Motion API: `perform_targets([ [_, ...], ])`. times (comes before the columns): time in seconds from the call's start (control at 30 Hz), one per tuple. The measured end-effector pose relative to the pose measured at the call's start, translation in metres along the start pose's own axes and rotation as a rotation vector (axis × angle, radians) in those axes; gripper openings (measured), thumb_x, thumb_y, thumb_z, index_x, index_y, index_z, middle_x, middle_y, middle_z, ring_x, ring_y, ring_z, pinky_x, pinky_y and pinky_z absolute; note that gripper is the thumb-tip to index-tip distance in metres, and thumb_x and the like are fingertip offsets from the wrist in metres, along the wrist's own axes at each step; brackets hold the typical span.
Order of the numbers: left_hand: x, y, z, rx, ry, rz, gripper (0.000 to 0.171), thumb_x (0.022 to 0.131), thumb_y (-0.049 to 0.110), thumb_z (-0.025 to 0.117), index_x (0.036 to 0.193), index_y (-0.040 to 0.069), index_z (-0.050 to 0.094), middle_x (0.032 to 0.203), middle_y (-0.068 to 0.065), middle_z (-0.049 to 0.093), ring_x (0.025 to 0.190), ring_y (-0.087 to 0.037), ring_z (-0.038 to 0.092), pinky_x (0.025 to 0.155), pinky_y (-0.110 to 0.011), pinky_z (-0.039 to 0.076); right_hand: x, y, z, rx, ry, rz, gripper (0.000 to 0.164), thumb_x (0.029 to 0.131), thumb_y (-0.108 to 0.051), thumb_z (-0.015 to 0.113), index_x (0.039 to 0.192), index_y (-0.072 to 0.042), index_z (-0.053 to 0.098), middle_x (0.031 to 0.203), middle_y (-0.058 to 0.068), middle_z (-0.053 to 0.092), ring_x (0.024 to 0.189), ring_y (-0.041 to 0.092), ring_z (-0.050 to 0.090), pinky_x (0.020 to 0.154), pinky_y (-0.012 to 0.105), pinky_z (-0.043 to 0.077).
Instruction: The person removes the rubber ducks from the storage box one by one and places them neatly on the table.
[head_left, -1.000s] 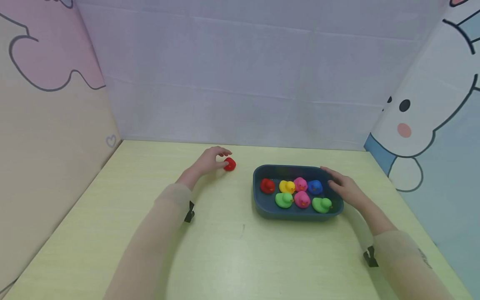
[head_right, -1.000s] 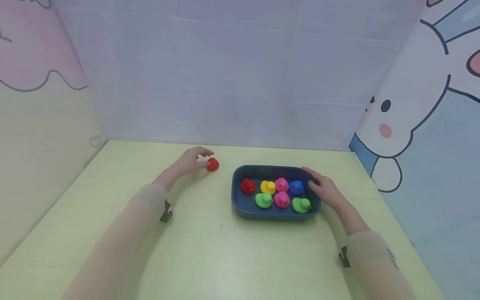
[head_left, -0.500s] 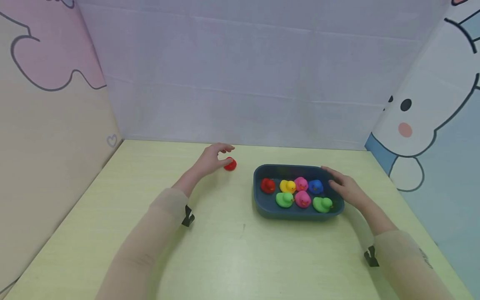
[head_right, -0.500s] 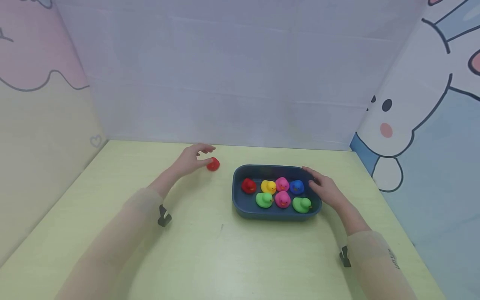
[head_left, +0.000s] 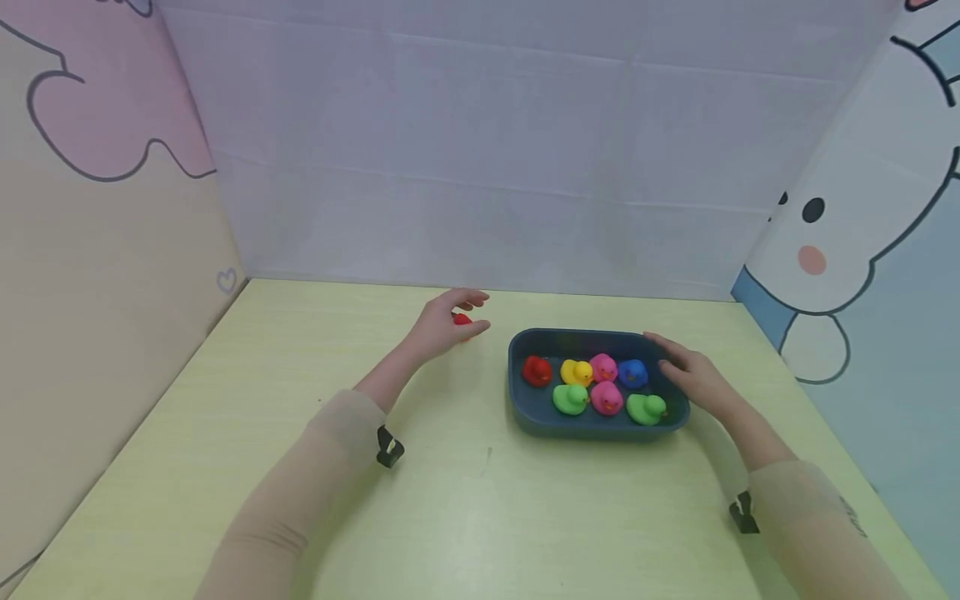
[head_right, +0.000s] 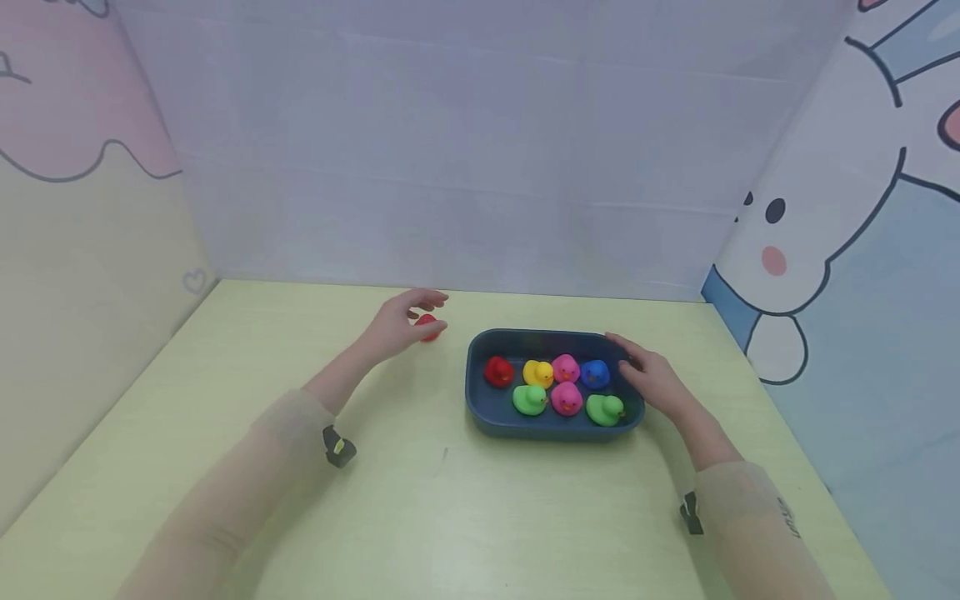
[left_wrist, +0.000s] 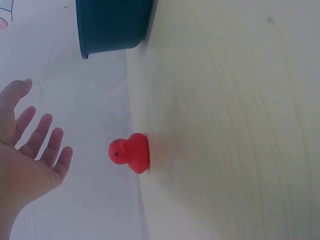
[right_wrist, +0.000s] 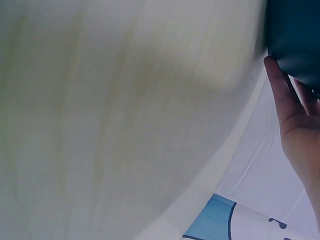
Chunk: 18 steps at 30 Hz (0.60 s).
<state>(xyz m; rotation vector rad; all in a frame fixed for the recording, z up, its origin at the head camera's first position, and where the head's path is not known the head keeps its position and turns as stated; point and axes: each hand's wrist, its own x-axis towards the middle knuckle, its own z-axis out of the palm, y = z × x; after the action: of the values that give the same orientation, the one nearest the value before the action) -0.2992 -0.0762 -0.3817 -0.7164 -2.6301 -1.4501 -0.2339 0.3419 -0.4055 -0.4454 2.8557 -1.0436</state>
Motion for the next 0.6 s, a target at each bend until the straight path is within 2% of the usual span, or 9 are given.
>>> perform_targets([
  [0.23,-0.005,0.01,0.015,-0.008,-0.015,0.029,0.044,0.082,0.023,0.073,0.123,0.013,0.061,0.121,-0.005,0.061,0.114,-0.028,0.053,0.09,-0.048,0.046,0.0,0.0,0.0,0.003,-0.002,0.005,0.05,0.099,-0.013,0.043,0.147,-0.006,0.03,0.148,0.028,0.028,0.134,0.05,0.025,0.105,0.063,0.024],
  [0.4,-0.008,0.015,0.027,-0.018,-0.04,0.038,0.045,0.081,0.025,0.074,0.123,0.013,0.061,0.12,-0.005,0.061,0.117,-0.026,0.052,0.096,-0.048,0.043,0.0,0.0,0.0,0.003,0.001,0.009,0.05,0.099,-0.013,0.043,0.147,-0.006,0.03,0.148,0.027,0.028,0.134,0.051,0.025,0.105,0.063,0.024],
  [0.6,-0.009,0.019,0.04,-0.026,-0.089,0.013,0.046,0.081,0.027,0.074,0.124,0.017,0.06,0.12,-0.001,0.06,0.119,-0.025,0.05,0.097,-0.043,0.043,0.001,0.001,0.001,0.004,0.0,0.004,0.05,0.099,-0.012,0.043,0.147,-0.005,0.03,0.148,0.028,0.028,0.134,0.051,0.025,0.105,0.063,0.024],
])
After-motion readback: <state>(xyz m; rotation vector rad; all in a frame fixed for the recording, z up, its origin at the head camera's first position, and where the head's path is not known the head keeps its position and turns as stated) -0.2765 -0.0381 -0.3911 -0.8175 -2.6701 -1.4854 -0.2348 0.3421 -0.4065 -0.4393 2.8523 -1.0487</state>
